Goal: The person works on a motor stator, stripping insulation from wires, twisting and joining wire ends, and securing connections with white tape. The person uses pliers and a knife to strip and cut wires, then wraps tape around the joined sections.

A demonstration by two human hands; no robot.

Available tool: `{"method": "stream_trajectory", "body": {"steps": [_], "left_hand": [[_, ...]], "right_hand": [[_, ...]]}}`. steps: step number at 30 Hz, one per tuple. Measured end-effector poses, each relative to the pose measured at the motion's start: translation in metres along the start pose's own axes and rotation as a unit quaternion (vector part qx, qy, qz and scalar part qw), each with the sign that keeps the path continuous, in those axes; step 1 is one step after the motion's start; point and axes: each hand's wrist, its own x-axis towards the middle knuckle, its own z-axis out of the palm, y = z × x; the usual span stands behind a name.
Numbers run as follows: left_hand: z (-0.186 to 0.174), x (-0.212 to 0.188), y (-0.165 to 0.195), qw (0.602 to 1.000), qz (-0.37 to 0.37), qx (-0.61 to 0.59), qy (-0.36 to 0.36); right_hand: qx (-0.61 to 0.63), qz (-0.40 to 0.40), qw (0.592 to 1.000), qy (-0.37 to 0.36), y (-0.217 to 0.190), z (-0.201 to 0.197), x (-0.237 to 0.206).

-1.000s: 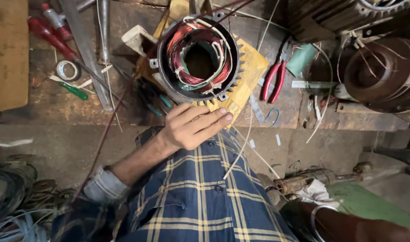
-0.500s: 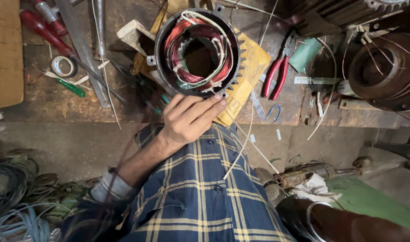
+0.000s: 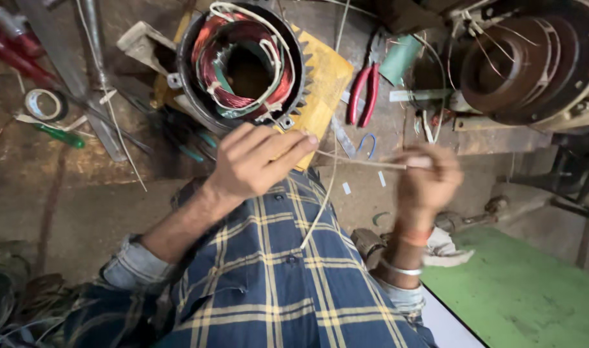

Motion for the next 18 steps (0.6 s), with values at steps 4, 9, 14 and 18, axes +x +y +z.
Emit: {"method": "stream_trajectory", "body": {"steps": [4, 9, 14, 18], "left_hand": [[0.0, 0.003, -0.006, 0.999, -0.016, -0.026, -0.027], [-0.003, 0.005, 0.001, 0.997, -0.036, -0.051, -0.053], [-0.008, -0.004, 0.015, 0.996, -0.069, -0.032, -0.039], [-0.004, -0.009, 0.018, 0.996, -0.082, -0.032, -0.023]], "right_hand": [[-0.203, -0.148, 0.892, -0.377, 0.001, 0.039, -0.024], [-0.138, -0.118, 0.9, -0.395, -0.017, 0.016, -0.028], [-0.056, -0.014, 0.987, -0.147, 0.015, -0.01, -0.003], [0.012, -0.002, 0.991, -0.135, 0.05, -0.004, 0.006]]}}
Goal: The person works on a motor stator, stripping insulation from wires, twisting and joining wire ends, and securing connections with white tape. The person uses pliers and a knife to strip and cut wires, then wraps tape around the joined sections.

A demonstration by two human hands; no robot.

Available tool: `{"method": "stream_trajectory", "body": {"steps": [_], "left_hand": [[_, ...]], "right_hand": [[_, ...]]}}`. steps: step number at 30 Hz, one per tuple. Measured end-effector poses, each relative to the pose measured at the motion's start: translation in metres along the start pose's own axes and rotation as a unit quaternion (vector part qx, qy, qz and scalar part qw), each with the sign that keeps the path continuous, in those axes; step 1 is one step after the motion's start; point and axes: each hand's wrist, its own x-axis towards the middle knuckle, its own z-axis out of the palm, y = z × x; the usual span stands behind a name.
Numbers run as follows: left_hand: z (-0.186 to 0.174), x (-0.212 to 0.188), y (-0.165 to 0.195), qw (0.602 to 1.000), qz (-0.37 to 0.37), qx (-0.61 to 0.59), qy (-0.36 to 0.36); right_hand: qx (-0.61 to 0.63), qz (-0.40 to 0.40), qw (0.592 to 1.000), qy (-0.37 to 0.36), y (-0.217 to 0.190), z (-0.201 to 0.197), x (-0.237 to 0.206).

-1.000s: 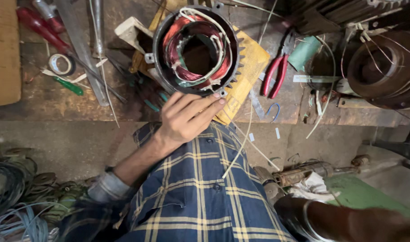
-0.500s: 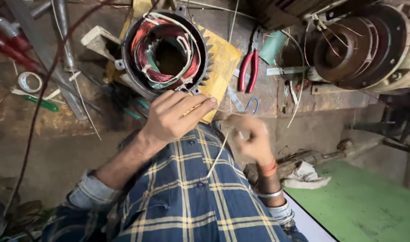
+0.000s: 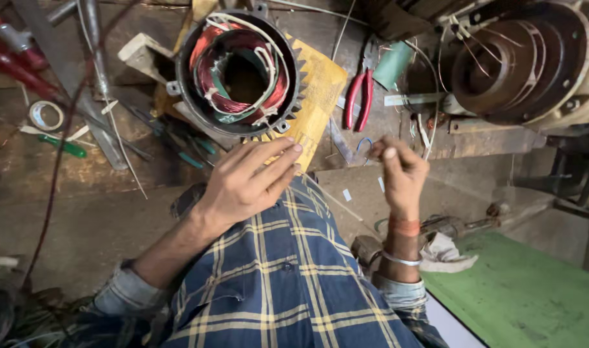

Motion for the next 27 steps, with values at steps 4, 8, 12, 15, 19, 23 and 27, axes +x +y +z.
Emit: {"method": "stream_trajectory", "body": {"steps": [4, 8, 12, 15, 19, 23, 27], "left_hand": [[-0.001, 0.002, 0.004, 0.999, 0.022, -0.033, -0.006], [-0.009, 0.01, 0.015, 0.995, 0.05, -0.067, -0.057], [-0.018, 0.019, 0.02, 0.982, 0.091, -0.146, -0.079], [-0.016, 0.021, 0.023, 0.971, 0.043, -0.211, -0.103], [-0.01, 0.011, 0.03, 0.965, -0.087, -0.226, -0.102], [0.0, -0.013, 0.036, 0.915, -0.222, -0.334, -0.053], [0.019, -0.044, 0.041, 0.815, -0.372, -0.442, 0.04]], "right_hand": [[0.126, 0.163, 0.977, -0.05, 0.005, 0.036, 0.0], [0.31, 0.09, 0.927, -0.191, -0.034, 0.036, 0.013], [0.38, 0.089, 0.906, -0.162, -0.111, -0.015, 0.011], [0.322, 0.117, 0.939, -0.034, -0.133, -0.025, -0.003], [-0.168, 0.316, 0.933, -0.038, -0.116, 0.005, -0.02], [-0.046, 0.226, 0.947, -0.225, -0.099, 0.038, -0.041], [0.167, 0.34, 0.919, -0.109, -0.101, 0.045, -0.048]]}}
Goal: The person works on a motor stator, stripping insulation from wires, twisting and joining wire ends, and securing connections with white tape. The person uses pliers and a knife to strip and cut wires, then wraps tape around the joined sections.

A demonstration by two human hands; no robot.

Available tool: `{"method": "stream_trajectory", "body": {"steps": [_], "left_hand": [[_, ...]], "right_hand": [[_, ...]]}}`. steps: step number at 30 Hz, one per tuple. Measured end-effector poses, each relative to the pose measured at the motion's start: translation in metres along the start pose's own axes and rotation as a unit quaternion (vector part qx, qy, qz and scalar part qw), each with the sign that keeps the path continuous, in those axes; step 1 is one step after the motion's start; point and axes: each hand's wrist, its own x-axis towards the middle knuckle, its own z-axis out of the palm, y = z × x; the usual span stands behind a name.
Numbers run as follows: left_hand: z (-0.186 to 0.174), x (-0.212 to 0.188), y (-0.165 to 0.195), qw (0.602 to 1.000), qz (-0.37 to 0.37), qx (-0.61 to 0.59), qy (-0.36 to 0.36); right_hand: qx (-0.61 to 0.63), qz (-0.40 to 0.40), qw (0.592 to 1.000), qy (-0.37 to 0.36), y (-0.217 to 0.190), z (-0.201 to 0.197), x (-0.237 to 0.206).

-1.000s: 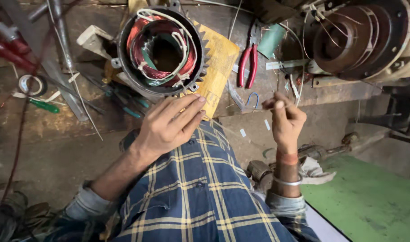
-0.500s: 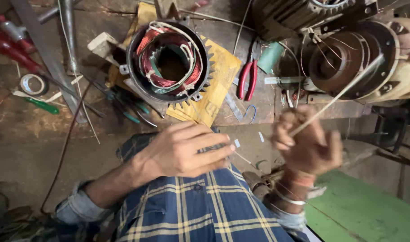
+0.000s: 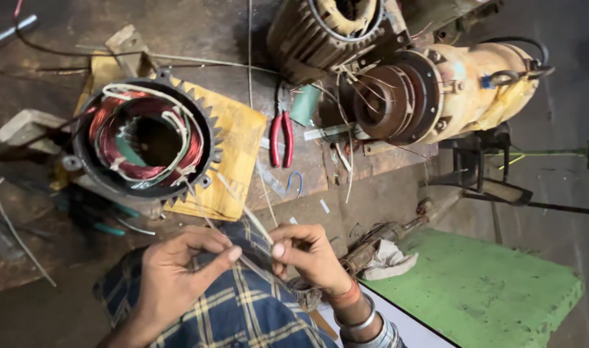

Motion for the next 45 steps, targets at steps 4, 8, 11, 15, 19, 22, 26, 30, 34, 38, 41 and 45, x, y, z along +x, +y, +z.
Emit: {"method": "stream_trajectory", "body": {"steps": [4, 8, 11, 15, 19, 22, 26, 30, 34, 38, 41, 45], "left_hand": [[0.005, 0.001, -0.031, 0.984, -0.117, -0.103, 0.08], [0.014, 0.008, -0.037, 0.925, -0.22, -0.296, 0.088], [0.021, 0.013, -0.034, 0.928, -0.21, -0.276, 0.14], [0.021, 0.017, -0.032, 0.971, -0.12, -0.165, 0.126], [0.018, 0.021, -0.034, 0.971, -0.14, -0.149, 0.126], [0.015, 0.023, -0.033, 0.969, -0.102, -0.207, 0.083], [0.014, 0.028, -0.031, 0.959, -0.089, -0.262, 0.069], [0.01, 0.036, -0.033, 0.965, -0.087, -0.233, 0.086], [0.011, 0.041, -0.033, 0.943, -0.113, -0.303, 0.074], [0.018, 0.044, -0.031, 0.934, -0.138, -0.316, 0.094], [0.02, 0.045, -0.029, 0.922, -0.143, -0.348, 0.092], [0.023, 0.045, -0.028, 0.917, -0.168, -0.354, 0.076]], "right_hand": [[0.042, -0.071, 0.996, 0.031, -0.003, 0.005, 0.001], [-0.072, -0.116, 0.991, -0.012, -0.014, 0.005, -0.001], [-0.092, -0.041, 0.995, -0.018, -0.023, 0.006, -0.006], [-0.265, -0.041, 0.961, 0.073, -0.022, 0.014, -0.005], [-0.245, -0.118, 0.956, 0.108, -0.013, 0.023, 0.001], [-0.232, -0.161, 0.954, 0.098, -0.007, 0.027, 0.005], [-0.254, -0.217, 0.938, 0.088, -0.005, 0.029, 0.008], [-0.336, -0.257, 0.898, 0.123, -0.014, 0.035, 0.013], [-0.388, -0.278, 0.866, 0.148, -0.036, 0.045, 0.013], [-0.418, -0.276, 0.853, 0.147, -0.061, 0.055, 0.013], [-0.464, -0.268, 0.832, 0.145, -0.074, 0.062, 0.018], [-0.479, -0.227, 0.839, 0.123, -0.089, 0.067, 0.023]]}}
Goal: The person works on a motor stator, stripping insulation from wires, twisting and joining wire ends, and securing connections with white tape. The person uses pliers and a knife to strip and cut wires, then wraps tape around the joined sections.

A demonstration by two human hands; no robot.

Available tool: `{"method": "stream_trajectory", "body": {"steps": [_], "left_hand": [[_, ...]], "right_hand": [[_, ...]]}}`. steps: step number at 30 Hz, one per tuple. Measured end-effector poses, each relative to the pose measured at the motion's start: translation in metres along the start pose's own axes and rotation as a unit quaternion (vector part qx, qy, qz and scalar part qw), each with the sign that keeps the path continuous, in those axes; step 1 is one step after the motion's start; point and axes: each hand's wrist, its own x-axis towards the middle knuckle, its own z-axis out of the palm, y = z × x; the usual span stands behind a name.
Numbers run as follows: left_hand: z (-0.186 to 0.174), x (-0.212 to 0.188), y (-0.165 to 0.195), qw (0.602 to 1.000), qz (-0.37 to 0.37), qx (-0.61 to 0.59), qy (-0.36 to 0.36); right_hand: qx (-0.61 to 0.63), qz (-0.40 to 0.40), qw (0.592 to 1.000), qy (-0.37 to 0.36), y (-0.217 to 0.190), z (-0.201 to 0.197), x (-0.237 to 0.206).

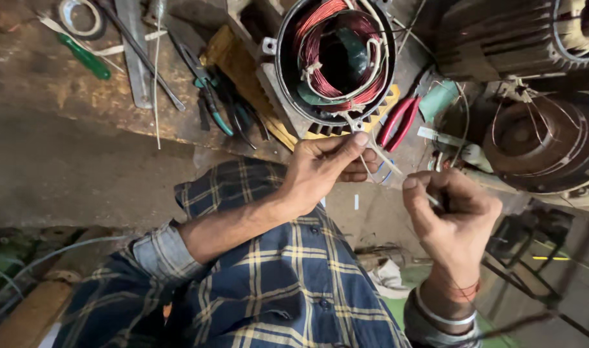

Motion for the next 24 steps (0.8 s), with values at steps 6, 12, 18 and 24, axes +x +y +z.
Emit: {"method": "stream_trajectory", "body": {"steps": [6, 12, 18, 24], "left_hand": [[0.003, -0.001, -0.009, 0.999, 0.015, -0.03, -0.02], [-0.005, 0.0, -0.011, 0.997, 0.057, -0.019, -0.05], [0.0, 0.001, -0.01, 0.996, 0.047, -0.069, -0.017], [0.001, -0.006, -0.01, 0.997, 0.063, -0.022, -0.041]], "right_hand": [[-0.095, -0.011, 0.995, -0.009, -0.009, -0.009, 0.003], [0.017, -0.005, 1.0, 0.012, 0.0, 0.008, -0.023], [-0.006, 0.011, 0.998, 0.057, 0.014, 0.019, -0.038], [-0.006, 0.02, 0.997, 0.073, 0.014, 0.011, -0.04]]}}
